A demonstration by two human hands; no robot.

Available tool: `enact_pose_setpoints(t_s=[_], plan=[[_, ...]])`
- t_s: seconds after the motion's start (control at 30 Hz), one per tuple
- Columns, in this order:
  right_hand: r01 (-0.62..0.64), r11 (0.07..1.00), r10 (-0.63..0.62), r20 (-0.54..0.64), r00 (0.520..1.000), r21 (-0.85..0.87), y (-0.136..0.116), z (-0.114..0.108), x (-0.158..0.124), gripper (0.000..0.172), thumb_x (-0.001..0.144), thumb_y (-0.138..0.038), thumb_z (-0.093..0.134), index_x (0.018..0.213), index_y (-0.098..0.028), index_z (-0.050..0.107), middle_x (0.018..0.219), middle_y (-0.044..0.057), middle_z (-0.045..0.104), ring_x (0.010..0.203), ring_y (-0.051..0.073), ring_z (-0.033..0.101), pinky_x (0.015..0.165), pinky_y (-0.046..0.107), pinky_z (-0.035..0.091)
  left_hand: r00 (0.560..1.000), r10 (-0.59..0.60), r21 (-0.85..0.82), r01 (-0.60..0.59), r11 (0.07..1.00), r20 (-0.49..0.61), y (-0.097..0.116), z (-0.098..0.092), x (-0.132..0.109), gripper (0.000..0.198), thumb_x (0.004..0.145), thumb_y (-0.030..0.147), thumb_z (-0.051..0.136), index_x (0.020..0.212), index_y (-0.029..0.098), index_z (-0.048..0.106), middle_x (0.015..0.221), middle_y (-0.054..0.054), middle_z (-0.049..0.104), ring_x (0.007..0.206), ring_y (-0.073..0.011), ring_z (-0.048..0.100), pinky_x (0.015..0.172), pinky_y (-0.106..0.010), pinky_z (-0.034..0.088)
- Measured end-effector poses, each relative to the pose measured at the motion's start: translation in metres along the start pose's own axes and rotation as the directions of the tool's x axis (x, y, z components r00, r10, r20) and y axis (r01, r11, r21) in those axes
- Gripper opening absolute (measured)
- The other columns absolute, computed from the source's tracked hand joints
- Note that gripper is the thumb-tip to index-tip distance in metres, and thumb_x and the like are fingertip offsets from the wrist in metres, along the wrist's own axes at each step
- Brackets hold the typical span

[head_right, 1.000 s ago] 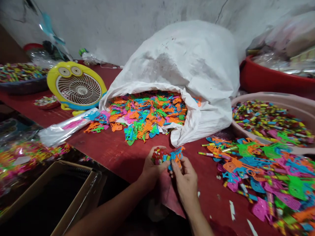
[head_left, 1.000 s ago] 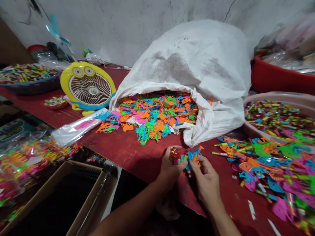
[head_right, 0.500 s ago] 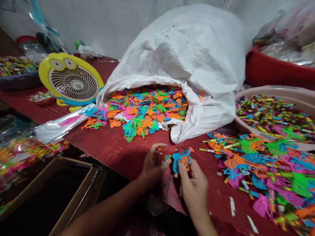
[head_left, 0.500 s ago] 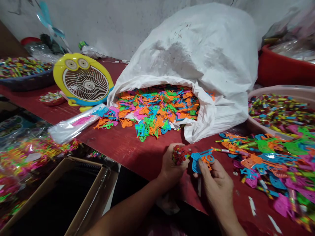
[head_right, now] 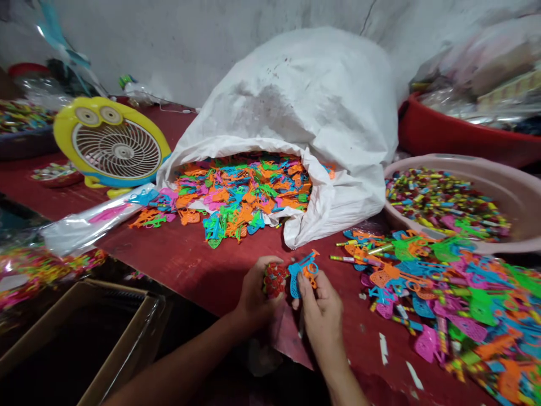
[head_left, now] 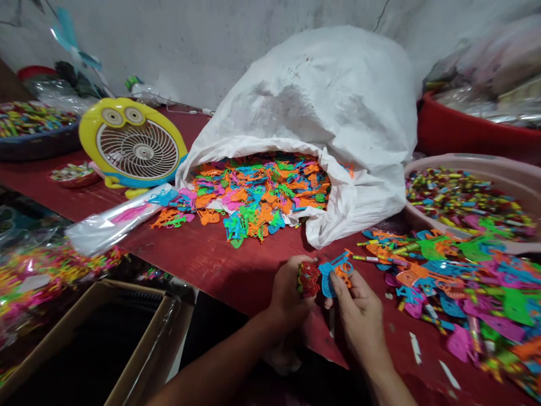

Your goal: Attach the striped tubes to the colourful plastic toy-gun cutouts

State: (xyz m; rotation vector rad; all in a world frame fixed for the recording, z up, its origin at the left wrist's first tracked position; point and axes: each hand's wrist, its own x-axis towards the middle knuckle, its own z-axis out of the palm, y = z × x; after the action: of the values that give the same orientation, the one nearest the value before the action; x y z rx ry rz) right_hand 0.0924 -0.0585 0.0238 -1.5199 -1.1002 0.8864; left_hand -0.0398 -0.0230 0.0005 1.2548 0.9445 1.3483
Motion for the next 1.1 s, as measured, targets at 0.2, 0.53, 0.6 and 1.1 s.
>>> enact_pose_setpoints(t_s=[0.2,0.53,0.6,1.1], plan=[[0.047,0.999,-0.047,0.005,0.999,-0.009,0.007,-0.011,0.009,0.036,0.088,-0.055,0.059,0.083,-0.020,0.060,0.056,-0.003,0.056,0.044,0.012,0.050,0.044,0.023,0.041,0.986,-0.166,-0.085,0.166,0.982,0.008,-0.005,0.004,0.003,0.044,0.060,0.007,0.072,0.101,0.022,0.066,0.080,0.000,0.068,0.066,-0.0152,0.058,0.064,-0.024,0.045],[-0.043,0.742,-0.424,-0.518,0.743,-0.669,-0.056,-0.144,0.090,0.030,0.076,-0.048,0.067,0.084,-0.019,0.063,0.085,0.013,0.060,0.087,0.034,0.057,0.068,0.043,0.042,0.922,-0.377,-0.297,0.336,0.894,-0.092,0.013,-0.017,0.005,0.041,0.065,0.028,0.080,0.099,0.017,0.058,0.072,0.002,0.063,0.059,-0.0102,0.056,0.057,-0.021,0.046],[-0.043,0.563,-0.588,-0.437,0.681,-0.825,-0.058,-0.133,0.090,0.036,0.085,-0.047,0.057,0.107,-0.019,0.064,0.104,0.019,0.060,0.103,0.040,0.055,0.076,0.050,0.042,0.914,-0.383,-0.299,0.332,0.895,-0.131,0.012,-0.019,0.004,0.034,0.065,0.025,0.079,0.091,0.017,0.057,0.071,0.002,0.063,0.059,-0.0101,0.055,0.056,-0.021,0.047],[0.500,0.452,-0.334,0.379,0.863,-0.739,-0.015,0.109,0.137,0.034,0.089,-0.005,0.041,0.114,-0.012,0.063,0.110,0.016,0.063,0.093,0.024,0.060,0.076,0.031,0.045,0.897,-0.356,-0.353,0.254,0.901,-0.263,0.004,-0.027,0.008,0.038,0.062,0.024,0.082,0.093,0.016,0.061,0.078,-0.002,0.068,0.067,-0.0136,0.064,0.063,-0.023,0.052]])
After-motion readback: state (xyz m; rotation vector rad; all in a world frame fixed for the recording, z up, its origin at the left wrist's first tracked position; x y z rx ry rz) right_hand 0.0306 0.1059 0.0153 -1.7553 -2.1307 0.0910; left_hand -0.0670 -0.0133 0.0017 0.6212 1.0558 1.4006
